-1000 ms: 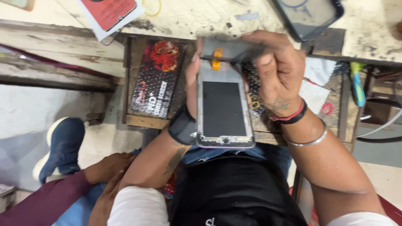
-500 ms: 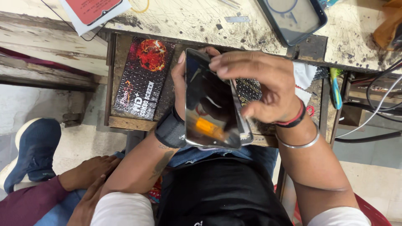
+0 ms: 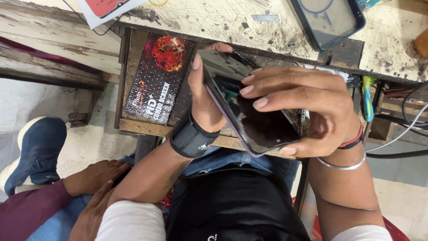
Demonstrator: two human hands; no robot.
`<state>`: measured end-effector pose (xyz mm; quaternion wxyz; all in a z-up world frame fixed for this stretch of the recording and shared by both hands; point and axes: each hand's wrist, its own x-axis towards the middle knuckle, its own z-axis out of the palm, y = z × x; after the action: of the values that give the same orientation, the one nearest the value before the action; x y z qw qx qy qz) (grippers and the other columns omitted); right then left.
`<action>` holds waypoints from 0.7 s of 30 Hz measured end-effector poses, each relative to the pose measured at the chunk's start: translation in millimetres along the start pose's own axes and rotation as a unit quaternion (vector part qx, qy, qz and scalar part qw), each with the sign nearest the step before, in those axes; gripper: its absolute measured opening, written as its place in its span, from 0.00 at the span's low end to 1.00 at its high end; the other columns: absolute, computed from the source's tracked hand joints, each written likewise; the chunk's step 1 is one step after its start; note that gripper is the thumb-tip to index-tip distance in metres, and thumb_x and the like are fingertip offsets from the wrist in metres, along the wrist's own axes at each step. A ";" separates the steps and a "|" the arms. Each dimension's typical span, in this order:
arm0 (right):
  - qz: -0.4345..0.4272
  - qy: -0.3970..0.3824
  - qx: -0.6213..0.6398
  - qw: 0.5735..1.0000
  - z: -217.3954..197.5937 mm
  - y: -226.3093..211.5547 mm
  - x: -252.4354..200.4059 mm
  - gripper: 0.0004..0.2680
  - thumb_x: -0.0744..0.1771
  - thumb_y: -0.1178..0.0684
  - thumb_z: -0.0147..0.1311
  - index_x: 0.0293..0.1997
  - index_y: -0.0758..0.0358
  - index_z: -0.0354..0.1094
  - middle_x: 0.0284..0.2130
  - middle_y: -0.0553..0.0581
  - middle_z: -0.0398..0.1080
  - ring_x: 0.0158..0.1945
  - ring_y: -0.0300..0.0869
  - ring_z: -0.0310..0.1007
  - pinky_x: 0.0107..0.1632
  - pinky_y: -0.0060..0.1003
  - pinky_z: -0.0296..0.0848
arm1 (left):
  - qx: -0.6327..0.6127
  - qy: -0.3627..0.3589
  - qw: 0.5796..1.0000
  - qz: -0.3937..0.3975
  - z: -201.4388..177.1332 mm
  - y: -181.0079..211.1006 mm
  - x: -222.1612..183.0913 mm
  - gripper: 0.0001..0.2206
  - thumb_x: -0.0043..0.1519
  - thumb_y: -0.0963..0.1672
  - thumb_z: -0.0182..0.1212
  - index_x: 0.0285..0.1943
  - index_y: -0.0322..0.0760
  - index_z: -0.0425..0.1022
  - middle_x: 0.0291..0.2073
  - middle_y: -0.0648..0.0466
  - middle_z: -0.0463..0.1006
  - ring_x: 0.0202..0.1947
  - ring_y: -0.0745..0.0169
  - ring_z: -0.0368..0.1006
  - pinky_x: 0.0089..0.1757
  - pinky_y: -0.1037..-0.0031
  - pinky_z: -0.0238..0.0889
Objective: The person disassembles a mobile phone by prying open the back cover, removing screws from the internal frame using a screwdriver, and separating the battery and internal components.
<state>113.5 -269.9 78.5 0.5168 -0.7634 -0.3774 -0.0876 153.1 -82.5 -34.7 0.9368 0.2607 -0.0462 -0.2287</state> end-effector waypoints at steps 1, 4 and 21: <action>0.003 0.020 0.010 1.000 0.7 -0.6 -1.0 0.18 0.63 0.42 0.63 0.48 0.68 0.70 0.45 0.71 0.74 0.55 0.61 0.78 0.61 0.54 0.78 | 0.000 0.000 1.000 -0.001 1.7 1.8 -1.1 0.28 0.70 0.60 0.45 0.61 0.35 0.63 0.44 0.44 0.75 0.46 0.56 0.74 0.50 0.65 0.70; 0.001 0.076 0.060 0.995 7.8 0.2 -1.3 0.17 0.65 0.44 0.65 0.50 0.66 0.71 0.46 0.68 0.74 0.55 0.57 0.78 0.63 0.50 0.78 | 0.028 -0.013 1.000 -0.004 6.0 6.9 -2.4 0.28 0.71 0.59 0.44 0.61 0.34 0.62 0.45 0.44 0.75 0.46 0.56 0.74 0.50 0.65 0.70; 0.116 0.216 -0.067 0.967 35.3 24.4 -10.2 0.12 0.68 0.51 0.63 0.48 0.72 0.71 0.43 0.64 0.77 0.48 0.47 0.81 0.51 0.34 0.80 | -0.019 -0.043 0.993 -0.106 -2.4 -0.5 2.8 0.31 0.73 0.60 0.36 0.51 0.27 0.68 0.40 0.46 0.76 0.41 0.60 0.75 0.45 0.70 0.70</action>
<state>113.7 -249.1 39.6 0.5403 -0.7980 -0.1587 -0.2149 155.9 -83.0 -37.1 0.9091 0.2364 -0.0547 -0.3386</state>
